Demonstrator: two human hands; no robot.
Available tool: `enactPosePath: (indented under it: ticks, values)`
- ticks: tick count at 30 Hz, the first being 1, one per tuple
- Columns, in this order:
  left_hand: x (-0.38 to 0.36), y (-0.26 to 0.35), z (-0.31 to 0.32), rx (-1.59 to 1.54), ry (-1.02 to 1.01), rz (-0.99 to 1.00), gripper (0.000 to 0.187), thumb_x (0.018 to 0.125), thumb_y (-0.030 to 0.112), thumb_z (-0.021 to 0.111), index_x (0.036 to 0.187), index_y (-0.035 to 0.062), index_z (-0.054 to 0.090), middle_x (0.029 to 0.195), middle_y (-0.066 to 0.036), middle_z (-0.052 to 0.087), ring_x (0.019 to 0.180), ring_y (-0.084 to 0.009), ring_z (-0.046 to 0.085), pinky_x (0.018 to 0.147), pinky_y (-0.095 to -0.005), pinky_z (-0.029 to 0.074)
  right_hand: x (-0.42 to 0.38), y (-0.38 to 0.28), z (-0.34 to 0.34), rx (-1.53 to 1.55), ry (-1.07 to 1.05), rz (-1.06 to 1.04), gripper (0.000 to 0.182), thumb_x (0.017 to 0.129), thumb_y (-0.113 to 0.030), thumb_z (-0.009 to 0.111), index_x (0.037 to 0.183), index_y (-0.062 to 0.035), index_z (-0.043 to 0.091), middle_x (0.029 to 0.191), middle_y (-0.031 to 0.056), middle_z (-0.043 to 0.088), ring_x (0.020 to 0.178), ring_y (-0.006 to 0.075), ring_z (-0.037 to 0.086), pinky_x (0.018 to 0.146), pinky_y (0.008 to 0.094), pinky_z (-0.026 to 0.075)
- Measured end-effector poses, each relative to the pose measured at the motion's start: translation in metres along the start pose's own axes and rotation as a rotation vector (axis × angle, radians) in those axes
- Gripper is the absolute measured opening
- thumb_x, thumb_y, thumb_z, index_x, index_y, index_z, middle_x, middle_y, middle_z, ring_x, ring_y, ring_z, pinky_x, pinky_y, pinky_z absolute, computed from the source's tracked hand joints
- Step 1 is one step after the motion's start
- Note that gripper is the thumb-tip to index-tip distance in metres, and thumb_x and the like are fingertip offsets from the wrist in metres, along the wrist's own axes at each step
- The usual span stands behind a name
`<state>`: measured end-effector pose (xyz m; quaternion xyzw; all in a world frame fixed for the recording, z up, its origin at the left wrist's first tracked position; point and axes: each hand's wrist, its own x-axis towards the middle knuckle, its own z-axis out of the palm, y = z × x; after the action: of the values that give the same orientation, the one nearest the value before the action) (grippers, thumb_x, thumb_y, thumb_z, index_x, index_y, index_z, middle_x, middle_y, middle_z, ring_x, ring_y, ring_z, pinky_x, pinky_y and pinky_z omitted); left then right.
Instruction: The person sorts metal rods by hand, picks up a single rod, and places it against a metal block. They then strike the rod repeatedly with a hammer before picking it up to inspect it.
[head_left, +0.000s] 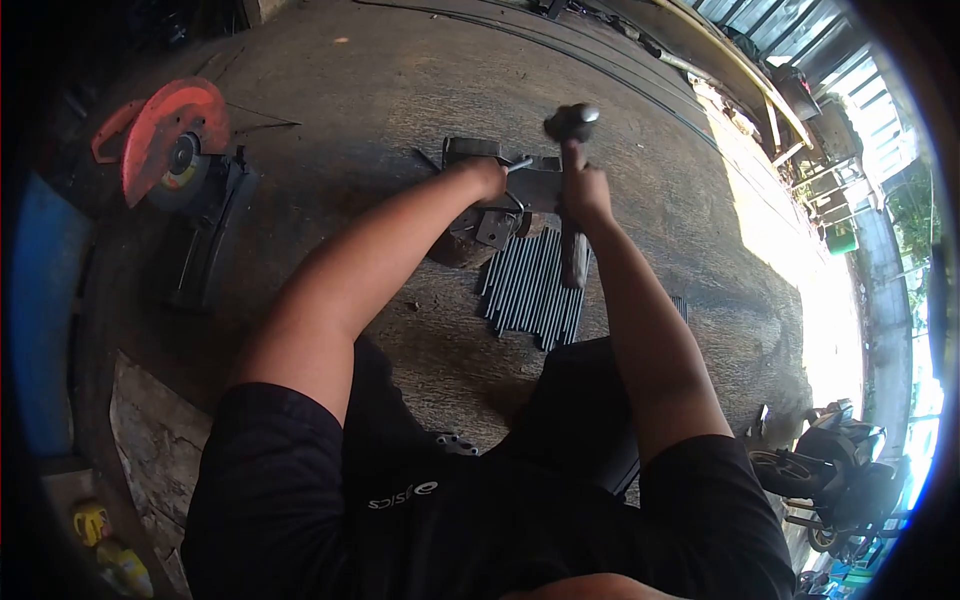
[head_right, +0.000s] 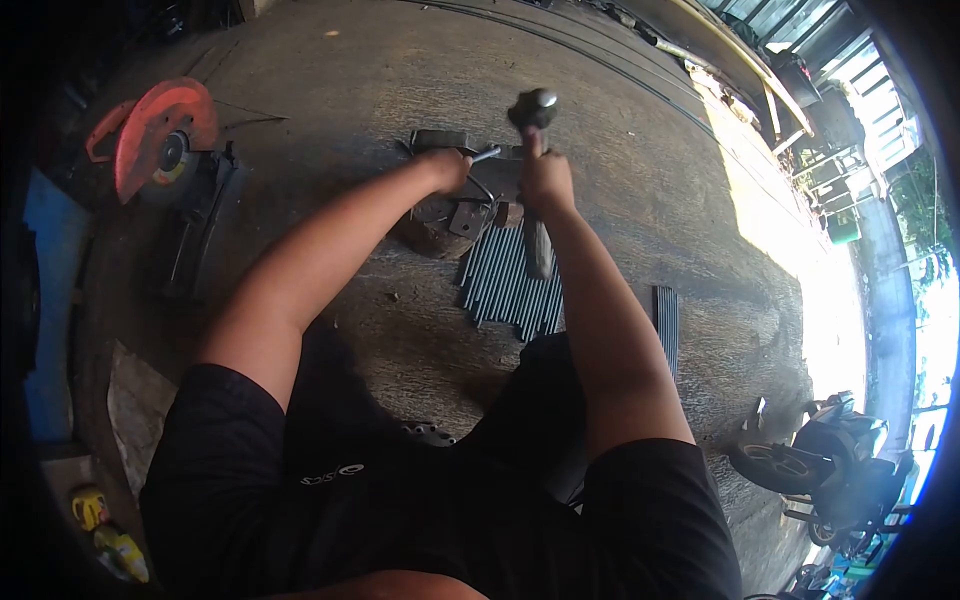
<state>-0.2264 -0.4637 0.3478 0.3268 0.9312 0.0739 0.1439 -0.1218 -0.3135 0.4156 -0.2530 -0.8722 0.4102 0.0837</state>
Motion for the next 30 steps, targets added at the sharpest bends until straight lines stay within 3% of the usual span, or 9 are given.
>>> enactPosePath:
  ticks: [4, 6, 8, 15, 18, 20, 22, 26, 30]
  values:
    - [-0.018, 0.005, -0.015, -0.079, -0.018, -0.134, 0.051, 0.101, 0.037, 0.030, 0.117, 0.0001, 0.062, 0.127, -0.020, 0.056, 0.116, -0.0373, 0.054, 0.098, -0.0431, 0.044, 0.002, 0.018, 0.001, 0.256, -0.205, 0.275, 0.084, 0.086, -0.070, 0.045, 0.104, 0.0104, 0.061, 0.084, 0.0237, 0.063, 0.070, 0.0298, 0.066, 0.060, 0.0392, 0.052]
    - [-0.016, 0.003, -0.012, -0.115, -0.023, -0.140, 0.051, 0.101, 0.037, 0.030, 0.115, -0.0002, 0.062, 0.125, -0.021, 0.057, 0.114, -0.0378, 0.056, 0.097, -0.0444, 0.044, 0.000, 0.011, -0.009, 0.187, -0.234, 0.259, 0.083, 0.084, -0.070, 0.048, 0.102, 0.0108, 0.061, 0.080, 0.0205, 0.063, 0.068, 0.0285, 0.065, 0.059, 0.0389, 0.052]
    - [-0.010, 0.003, -0.002, -0.069, 0.002, -0.105, 0.056, 0.101, 0.038, 0.029, 0.100, -0.0048, 0.066, 0.109, -0.027, 0.062, 0.106, -0.0406, 0.059, 0.093, -0.0456, 0.045, -0.003, -0.005, -0.020, 0.242, -0.189, 0.167, 0.086, 0.084, -0.071, 0.049, 0.101, 0.0128, 0.059, 0.075, 0.0172, 0.062, 0.063, 0.0272, 0.063, 0.057, 0.0388, 0.051]
    - [-0.016, 0.000, 0.002, -0.154, 0.107, -0.108, 0.056, 0.101, 0.037, 0.029, 0.097, -0.0040, 0.066, 0.104, -0.027, 0.063, 0.099, -0.0417, 0.061, 0.088, -0.0483, 0.047, -0.021, -0.081, -0.072, 0.787, 0.162, -0.404, 0.065, 0.096, -0.057, 0.038, 0.081, 0.0037, 0.056, 0.059, 0.0105, 0.056, 0.050, 0.0212, 0.058, 0.045, 0.0328, 0.047]
    - [-0.013, -0.001, 0.004, -0.136, 0.070, -0.046, 0.056, 0.101, 0.038, 0.029, 0.100, -0.0040, 0.066, 0.106, -0.027, 0.063, 0.099, -0.0421, 0.061, 0.088, -0.0482, 0.047, 0.004, -0.032, -0.025, 0.513, 0.384, -0.497, 0.070, 0.094, -0.060, 0.039, 0.086, 0.0072, 0.058, 0.062, 0.0147, 0.059, 0.052, 0.0249, 0.060, 0.048, 0.0369, 0.049]
    - [-0.007, 0.002, 0.004, -0.089, 0.008, -0.108, 0.055, 0.101, 0.038, 0.029, 0.104, -0.0038, 0.065, 0.108, -0.027, 0.062, 0.102, -0.0417, 0.060, 0.090, -0.0467, 0.047, 0.010, 0.009, 0.002, -0.002, 0.062, -0.100, 0.076, 0.091, -0.064, 0.040, 0.091, 0.0102, 0.060, 0.065, 0.0184, 0.061, 0.057, 0.0273, 0.062, 0.052, 0.0388, 0.050]
    - [-0.020, 0.009, -0.002, -0.143, 0.039, -0.042, 0.055, 0.101, 0.038, 0.028, 0.107, -0.0035, 0.064, 0.110, -0.026, 0.062, 0.104, -0.0410, 0.060, 0.091, -0.0453, 0.047, -0.006, 0.009, 0.003, 0.053, -0.160, 0.140, 0.081, 0.088, -0.068, 0.042, 0.094, 0.0114, 0.060, 0.069, 0.0188, 0.062, 0.062, 0.0271, 0.064, 0.055, 0.0381, 0.051]
    - [-0.008, 0.002, 0.009, -0.092, 0.072, -0.090, 0.054, 0.101, 0.037, 0.029, 0.105, -0.0034, 0.065, 0.110, -0.025, 0.063, 0.102, -0.0395, 0.061, 0.091, -0.0455, 0.047, -0.003, 0.018, -0.004, 0.102, -0.206, 0.237, 0.082, 0.087, -0.069, 0.043, 0.093, 0.0111, 0.060, 0.070, 0.0181, 0.062, 0.060, 0.0269, 0.063, 0.055, 0.0379, 0.051]
    - [0.001, -0.008, 0.021, 0.046, 0.114, 0.036, 0.046, 0.101, 0.033, 0.033, 0.102, -0.0001, 0.064, 0.098, -0.022, 0.066, 0.093, -0.0385, 0.064, 0.085, -0.0488, 0.048, -0.012, -0.036, -0.036, 0.424, -0.077, 0.012, 0.077, 0.088, -0.067, 0.045, 0.092, 0.0080, 0.060, 0.067, 0.0121, 0.058, 0.055, 0.0240, 0.059, 0.053, 0.0373, 0.050]
